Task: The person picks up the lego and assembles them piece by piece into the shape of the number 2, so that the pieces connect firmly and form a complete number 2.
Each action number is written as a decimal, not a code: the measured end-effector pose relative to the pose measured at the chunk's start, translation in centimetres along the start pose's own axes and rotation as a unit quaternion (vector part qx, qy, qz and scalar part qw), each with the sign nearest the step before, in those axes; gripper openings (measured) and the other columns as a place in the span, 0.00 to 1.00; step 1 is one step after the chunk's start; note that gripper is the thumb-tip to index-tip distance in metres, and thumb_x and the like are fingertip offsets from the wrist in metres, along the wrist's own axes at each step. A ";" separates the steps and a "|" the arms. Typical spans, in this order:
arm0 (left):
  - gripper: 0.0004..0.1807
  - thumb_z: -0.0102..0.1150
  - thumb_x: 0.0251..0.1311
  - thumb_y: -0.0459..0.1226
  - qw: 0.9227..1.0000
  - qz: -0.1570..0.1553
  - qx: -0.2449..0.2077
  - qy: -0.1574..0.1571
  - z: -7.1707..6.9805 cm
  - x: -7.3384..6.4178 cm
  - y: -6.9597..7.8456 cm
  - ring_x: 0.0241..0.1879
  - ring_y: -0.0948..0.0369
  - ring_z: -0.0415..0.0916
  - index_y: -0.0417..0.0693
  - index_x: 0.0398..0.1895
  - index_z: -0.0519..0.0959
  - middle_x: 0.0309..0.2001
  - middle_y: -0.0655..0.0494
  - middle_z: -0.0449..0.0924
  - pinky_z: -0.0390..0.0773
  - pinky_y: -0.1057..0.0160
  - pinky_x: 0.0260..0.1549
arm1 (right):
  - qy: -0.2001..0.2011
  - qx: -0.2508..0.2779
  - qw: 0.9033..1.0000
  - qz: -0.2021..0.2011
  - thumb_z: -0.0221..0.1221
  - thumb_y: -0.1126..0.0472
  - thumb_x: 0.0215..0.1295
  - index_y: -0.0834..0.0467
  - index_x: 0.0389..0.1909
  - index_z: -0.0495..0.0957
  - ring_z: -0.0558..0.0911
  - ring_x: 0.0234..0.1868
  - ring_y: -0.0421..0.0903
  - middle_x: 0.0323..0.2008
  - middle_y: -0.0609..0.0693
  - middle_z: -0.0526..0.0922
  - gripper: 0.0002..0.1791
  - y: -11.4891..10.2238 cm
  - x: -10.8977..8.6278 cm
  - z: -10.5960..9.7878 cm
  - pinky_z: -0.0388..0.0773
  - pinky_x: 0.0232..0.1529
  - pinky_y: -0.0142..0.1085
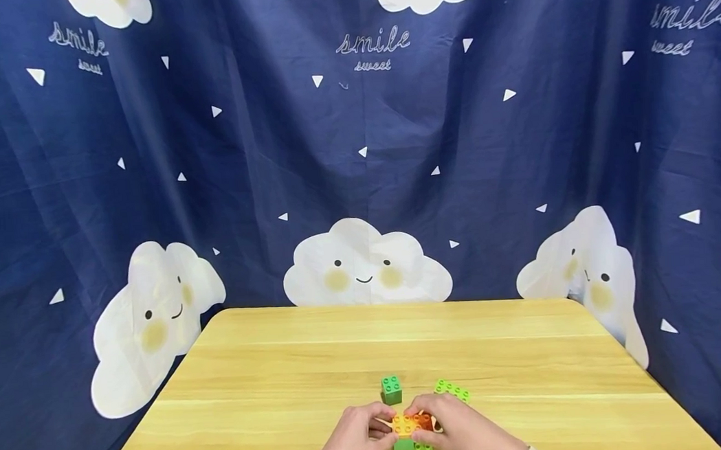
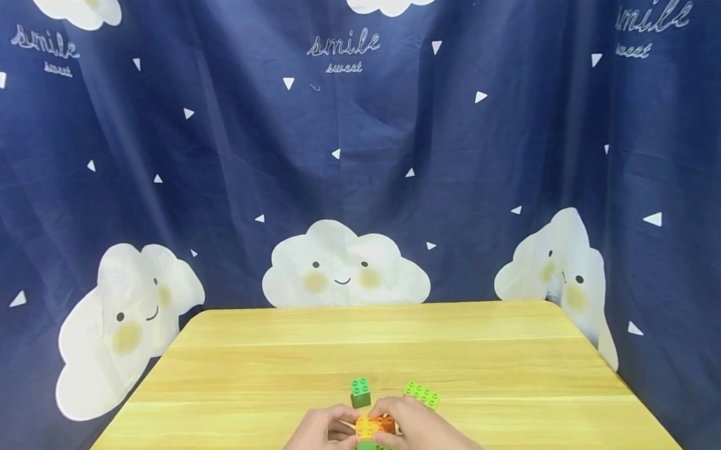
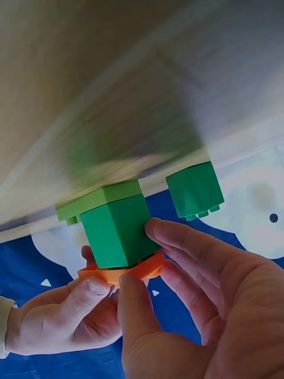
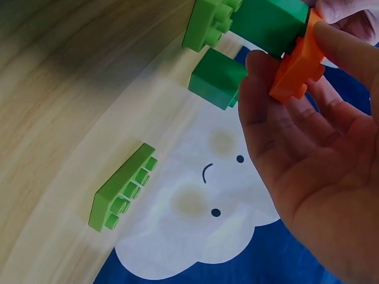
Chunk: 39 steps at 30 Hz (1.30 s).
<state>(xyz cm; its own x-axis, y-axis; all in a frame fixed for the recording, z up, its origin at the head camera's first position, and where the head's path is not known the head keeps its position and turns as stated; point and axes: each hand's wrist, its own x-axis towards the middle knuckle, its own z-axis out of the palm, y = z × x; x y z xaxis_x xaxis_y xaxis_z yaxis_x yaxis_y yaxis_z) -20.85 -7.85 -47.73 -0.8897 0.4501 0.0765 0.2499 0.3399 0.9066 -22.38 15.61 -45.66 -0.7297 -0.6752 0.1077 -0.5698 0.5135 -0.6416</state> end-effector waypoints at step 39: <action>0.11 0.68 0.63 0.30 1.000 -0.013 -0.010 -0.009 -0.3 0.2 -0.1 0.40 0.60 0.87 0.40 0.48 0.84 0.44 0.51 0.87 0.87 0.62 0.39 | 0.013 0.010 1.000 -0.004 0.65 0.51 0.69 0.51 0.49 0.85 0.78 0.38 0.28 0.43 0.34 0.85 0.12 0.2 -0.1 0.0 0.80 0.40 0.28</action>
<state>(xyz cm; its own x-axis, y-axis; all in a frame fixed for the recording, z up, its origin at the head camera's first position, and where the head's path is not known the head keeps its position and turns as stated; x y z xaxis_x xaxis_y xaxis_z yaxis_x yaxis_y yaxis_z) -21.12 -8.05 -47.70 -0.8884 0.4568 0.0450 0.2186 0.3349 0.9165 -22.46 15.82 -45.81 -0.7351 -0.6648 0.1327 -0.5683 0.4977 -0.6552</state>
